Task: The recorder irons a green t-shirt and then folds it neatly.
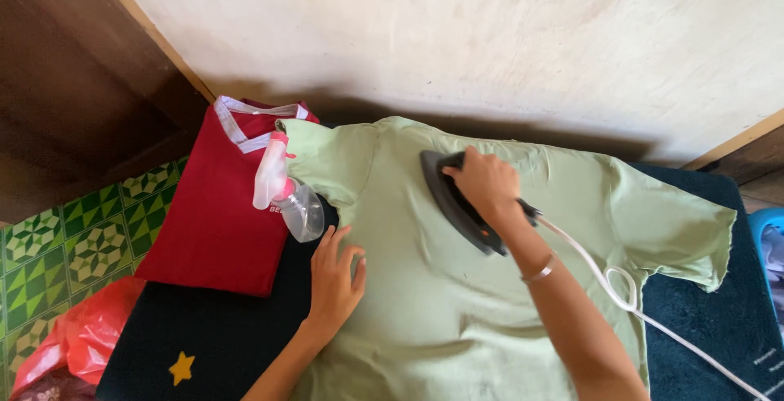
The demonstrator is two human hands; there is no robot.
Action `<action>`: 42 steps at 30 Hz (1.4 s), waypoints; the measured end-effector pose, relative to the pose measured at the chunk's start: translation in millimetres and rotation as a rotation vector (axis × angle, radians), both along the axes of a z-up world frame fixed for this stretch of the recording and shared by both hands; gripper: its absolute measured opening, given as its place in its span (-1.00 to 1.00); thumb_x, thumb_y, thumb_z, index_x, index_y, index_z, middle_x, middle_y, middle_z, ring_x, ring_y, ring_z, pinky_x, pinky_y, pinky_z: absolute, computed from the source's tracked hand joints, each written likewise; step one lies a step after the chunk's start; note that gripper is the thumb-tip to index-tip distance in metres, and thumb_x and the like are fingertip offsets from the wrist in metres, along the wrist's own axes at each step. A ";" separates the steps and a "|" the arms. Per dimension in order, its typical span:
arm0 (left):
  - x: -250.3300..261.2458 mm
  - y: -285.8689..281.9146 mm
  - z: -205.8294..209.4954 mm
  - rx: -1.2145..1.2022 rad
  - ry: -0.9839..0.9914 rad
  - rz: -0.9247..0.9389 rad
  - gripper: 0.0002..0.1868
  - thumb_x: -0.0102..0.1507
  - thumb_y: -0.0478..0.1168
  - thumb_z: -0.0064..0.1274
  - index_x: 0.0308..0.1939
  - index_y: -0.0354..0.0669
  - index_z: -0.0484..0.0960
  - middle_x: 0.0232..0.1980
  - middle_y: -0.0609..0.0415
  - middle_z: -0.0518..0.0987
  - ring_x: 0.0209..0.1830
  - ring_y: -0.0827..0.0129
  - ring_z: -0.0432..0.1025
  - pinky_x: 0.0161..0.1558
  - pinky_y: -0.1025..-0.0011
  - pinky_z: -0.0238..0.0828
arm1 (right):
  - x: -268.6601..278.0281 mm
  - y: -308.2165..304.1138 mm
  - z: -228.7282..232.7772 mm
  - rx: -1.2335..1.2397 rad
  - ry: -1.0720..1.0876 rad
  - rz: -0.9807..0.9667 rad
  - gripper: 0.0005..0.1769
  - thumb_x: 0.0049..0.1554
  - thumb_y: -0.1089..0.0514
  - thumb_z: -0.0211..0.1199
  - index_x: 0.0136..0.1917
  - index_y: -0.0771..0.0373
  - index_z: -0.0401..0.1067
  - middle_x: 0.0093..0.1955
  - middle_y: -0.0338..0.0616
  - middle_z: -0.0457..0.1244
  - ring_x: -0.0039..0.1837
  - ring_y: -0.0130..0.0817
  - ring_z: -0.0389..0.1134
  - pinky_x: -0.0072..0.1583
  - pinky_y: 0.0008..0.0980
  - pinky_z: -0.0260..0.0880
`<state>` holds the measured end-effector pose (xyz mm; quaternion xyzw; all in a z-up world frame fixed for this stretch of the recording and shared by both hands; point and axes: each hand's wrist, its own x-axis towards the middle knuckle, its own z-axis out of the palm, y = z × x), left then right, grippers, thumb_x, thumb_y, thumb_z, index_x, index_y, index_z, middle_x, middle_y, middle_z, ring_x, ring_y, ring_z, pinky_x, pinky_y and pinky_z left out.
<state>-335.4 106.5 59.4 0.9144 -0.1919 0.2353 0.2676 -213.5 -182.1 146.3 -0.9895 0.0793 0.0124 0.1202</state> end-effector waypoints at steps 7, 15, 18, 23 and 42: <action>-2.2 -4.7 -7.2 0.000 0.196 0.088 -0.64 0.14 -0.24 0.22 -0.03 -0.20 0.49 0.35 -0.23 0.37 0.34 -0.18 0.28 0.16 -0.04 0.25 | -67.3 -107.4 8.5 -0.068 0.105 -0.174 -0.37 0.11 -0.41 0.25 0.07 0.19 0.51 -0.02 0.17 0.42 0.07 0.23 0.45 0.09 0.09 0.46; 34.5 12.8 -29.8 -0.249 0.412 0.055 -0.54 0.20 -0.20 0.22 0.15 -0.17 0.50 0.05 -0.22 0.57 0.10 -0.16 0.45 0.10 0.12 0.39 | -93.9 -171.5 -6.1 -0.032 0.078 -0.517 -0.30 0.15 -0.39 0.26 0.17 0.28 0.49 0.10 0.28 0.39 0.19 0.26 0.40 0.19 0.10 0.40; 57.4 21.2 -47.7 -0.326 0.361 -0.057 -0.55 0.23 -0.17 0.23 0.16 -0.18 0.51 0.09 -0.12 0.62 0.11 -0.04 0.49 0.10 0.20 0.41 | -79.5 -167.7 -3.4 -0.017 0.076 -0.526 -0.30 0.14 -0.39 0.28 0.17 0.28 0.49 0.13 0.27 0.38 0.22 0.26 0.39 0.22 0.09 0.39; 78.5 -0.5 -11.1 -0.527 0.687 -0.069 -0.56 0.23 -0.19 0.21 0.19 -0.11 0.56 0.11 0.09 0.60 0.04 0.24 0.38 0.08 0.37 0.28 | -17.7 -173.4 -8.3 0.023 0.024 -0.524 -0.31 0.14 -0.36 0.31 0.16 0.32 0.49 0.17 0.29 0.36 0.24 0.28 0.37 0.22 0.08 0.39; 100.5 9.6 -68.3 -0.997 0.698 -0.044 -0.78 0.34 -0.29 0.10 0.01 -0.30 0.72 -0.05 0.16 0.69 -0.04 0.57 0.47 0.08 0.56 0.32 | -100.0 -122.4 7.0 0.022 0.166 -0.470 -0.34 0.16 -0.40 0.19 0.10 0.24 0.39 0.00 0.27 0.39 0.13 0.33 0.41 0.14 0.15 0.42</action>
